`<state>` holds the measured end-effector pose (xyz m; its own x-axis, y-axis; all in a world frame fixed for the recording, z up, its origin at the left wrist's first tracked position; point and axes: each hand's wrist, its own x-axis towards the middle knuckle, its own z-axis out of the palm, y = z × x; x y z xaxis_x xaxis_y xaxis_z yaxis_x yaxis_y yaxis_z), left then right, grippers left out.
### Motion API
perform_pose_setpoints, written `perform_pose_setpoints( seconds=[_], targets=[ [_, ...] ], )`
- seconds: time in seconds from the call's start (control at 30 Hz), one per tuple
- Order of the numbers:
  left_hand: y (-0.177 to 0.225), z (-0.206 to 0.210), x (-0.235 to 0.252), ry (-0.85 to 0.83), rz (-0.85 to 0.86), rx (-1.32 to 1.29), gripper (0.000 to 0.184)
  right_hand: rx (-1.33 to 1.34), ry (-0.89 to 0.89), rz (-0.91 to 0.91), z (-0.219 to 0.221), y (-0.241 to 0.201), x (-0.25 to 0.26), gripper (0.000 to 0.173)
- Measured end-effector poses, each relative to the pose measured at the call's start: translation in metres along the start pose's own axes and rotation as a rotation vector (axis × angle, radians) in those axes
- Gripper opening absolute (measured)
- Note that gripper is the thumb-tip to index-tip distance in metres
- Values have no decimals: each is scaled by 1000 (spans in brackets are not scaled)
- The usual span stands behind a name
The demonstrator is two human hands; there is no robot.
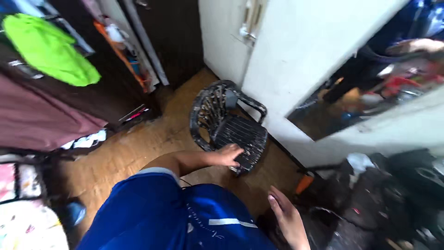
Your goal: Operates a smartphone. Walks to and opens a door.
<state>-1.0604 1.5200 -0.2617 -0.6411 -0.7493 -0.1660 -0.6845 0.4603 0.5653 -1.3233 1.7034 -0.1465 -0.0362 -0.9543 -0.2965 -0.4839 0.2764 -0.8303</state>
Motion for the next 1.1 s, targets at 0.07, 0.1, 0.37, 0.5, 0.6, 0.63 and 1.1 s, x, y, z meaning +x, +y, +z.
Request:
perform_pose_setpoints(
  seconds=[0.07, 0.1, 0.37, 0.5, 0.6, 0.63, 1.1],
  targets=[
    [-61, -48, -79, 127, -283, -125, 74, -78, -172, -75, 46, -34, 23, 49],
    [-86, -67, -124, 185, -418, -194, 74, -128, -273, -109, 69, -51, 33, 49],
    [-201, -42, -456, 397, -1242, -636, 79, -531, -789, -240, 227, -174, 93, 50],
    [-220, -21, -491, 312, -1332, -759, 77, -633, -967, -317, 273, -218, 128, 51],
    [-241, -34, -468, 326, -1237, -834, 73, -659, -1001, -355, 298, -246, 164, 50],
    [-250, -44, -456, 324, -1194, -845, 72, -669, -1001, -358, 306, -256, 178, 51],
    [-427, -236, -364, 266, -1068, -696, 61, -607, -677, -308, 413, -456, 545, 54]
  ],
)
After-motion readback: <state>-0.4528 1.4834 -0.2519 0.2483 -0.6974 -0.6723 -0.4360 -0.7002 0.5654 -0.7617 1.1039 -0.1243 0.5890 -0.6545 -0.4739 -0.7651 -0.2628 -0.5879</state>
